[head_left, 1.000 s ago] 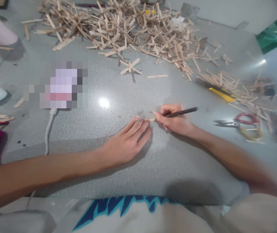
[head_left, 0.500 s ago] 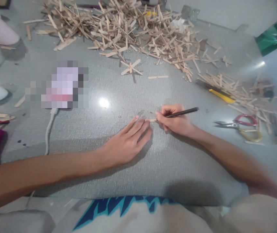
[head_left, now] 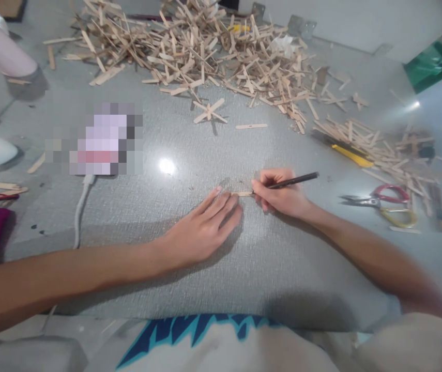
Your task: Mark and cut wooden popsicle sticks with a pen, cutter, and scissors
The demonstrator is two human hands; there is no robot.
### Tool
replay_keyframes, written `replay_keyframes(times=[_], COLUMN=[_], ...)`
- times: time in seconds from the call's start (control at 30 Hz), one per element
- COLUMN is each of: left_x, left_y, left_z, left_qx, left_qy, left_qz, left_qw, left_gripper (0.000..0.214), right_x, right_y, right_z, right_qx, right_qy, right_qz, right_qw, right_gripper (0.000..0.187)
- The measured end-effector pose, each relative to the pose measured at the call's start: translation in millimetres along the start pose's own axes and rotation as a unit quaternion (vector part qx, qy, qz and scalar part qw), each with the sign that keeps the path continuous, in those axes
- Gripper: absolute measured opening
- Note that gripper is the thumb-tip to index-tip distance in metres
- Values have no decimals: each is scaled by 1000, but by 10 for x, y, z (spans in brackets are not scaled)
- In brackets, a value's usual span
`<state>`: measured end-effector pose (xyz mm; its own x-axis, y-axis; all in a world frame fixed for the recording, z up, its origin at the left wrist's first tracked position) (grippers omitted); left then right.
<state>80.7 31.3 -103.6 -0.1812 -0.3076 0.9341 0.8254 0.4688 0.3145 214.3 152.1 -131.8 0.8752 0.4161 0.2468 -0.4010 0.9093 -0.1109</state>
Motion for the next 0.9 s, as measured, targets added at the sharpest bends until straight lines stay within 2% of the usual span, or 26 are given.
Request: replay_keyframes(times=[0.17,0.43,0.9], left_x=[-22,9,24], left_y=[-14,2,13], left_z=[27,-5,-6], left_qx=[12,-2,-4], left_qy=[-41,7,14], left_qz=[9,-1,-10], left_qw=[999,1000,1000], left_gripper=[48,45,44], right_x=[-3,2,1], right_y=[-10,-8,-8], right_z=[10,6,17], right_qx=[15,15,24], right_qy=[-21,-28,-19], right_qz=[4,-4,-4], right_qw=[1000,999,1000], right_gripper=[54,55,53])
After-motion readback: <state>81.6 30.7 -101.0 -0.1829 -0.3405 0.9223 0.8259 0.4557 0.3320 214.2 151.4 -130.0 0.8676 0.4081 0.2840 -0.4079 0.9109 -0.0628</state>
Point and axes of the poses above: each hand's wrist, its own y-axis towards the middle knuckle, its own x-axis out of the back of the hand, z = x × y, the point moved 10 cm from there along y, towards the middle knuckle, and after that the axes turned 4 degrees about y, right-handed, at the moved point
